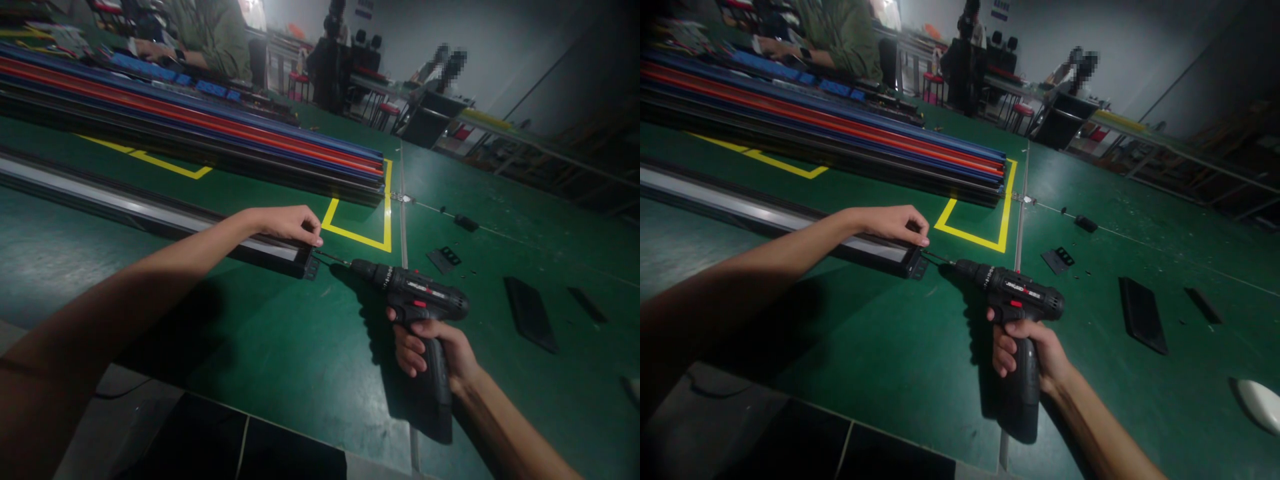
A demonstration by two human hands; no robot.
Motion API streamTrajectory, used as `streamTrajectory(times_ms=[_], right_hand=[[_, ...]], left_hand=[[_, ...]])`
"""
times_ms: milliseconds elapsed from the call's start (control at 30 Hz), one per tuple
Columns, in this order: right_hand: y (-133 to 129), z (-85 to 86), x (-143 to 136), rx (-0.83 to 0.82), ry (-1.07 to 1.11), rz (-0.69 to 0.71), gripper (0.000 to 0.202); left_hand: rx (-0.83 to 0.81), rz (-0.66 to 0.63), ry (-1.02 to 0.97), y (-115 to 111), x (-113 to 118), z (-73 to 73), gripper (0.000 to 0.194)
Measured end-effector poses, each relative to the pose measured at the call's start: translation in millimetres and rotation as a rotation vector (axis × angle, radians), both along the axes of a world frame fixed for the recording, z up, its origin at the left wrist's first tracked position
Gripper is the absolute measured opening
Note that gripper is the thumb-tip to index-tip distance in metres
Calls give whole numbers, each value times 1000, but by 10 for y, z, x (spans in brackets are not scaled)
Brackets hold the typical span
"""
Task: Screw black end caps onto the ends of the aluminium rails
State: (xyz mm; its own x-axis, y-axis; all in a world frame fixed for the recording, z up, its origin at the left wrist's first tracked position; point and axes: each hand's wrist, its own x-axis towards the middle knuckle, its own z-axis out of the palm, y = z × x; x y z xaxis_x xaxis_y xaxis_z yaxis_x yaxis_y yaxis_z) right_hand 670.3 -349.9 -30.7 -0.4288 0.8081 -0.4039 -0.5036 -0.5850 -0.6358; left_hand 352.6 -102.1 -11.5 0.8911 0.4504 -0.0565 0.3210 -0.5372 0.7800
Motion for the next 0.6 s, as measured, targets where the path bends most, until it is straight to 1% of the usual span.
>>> streamTrajectory(times_ms=[133,333,600], right_hand=[[25,-14,30,8,19,9,28],[62,-25,69,-4,27,26,24],[40,-85,103,15,62,43,25]], left_hand=[[10,4,11,12,6,-16,33],[74,-6,-11,40,-7,-66,39],[212,11,-1,-48,-14,-17,39]])
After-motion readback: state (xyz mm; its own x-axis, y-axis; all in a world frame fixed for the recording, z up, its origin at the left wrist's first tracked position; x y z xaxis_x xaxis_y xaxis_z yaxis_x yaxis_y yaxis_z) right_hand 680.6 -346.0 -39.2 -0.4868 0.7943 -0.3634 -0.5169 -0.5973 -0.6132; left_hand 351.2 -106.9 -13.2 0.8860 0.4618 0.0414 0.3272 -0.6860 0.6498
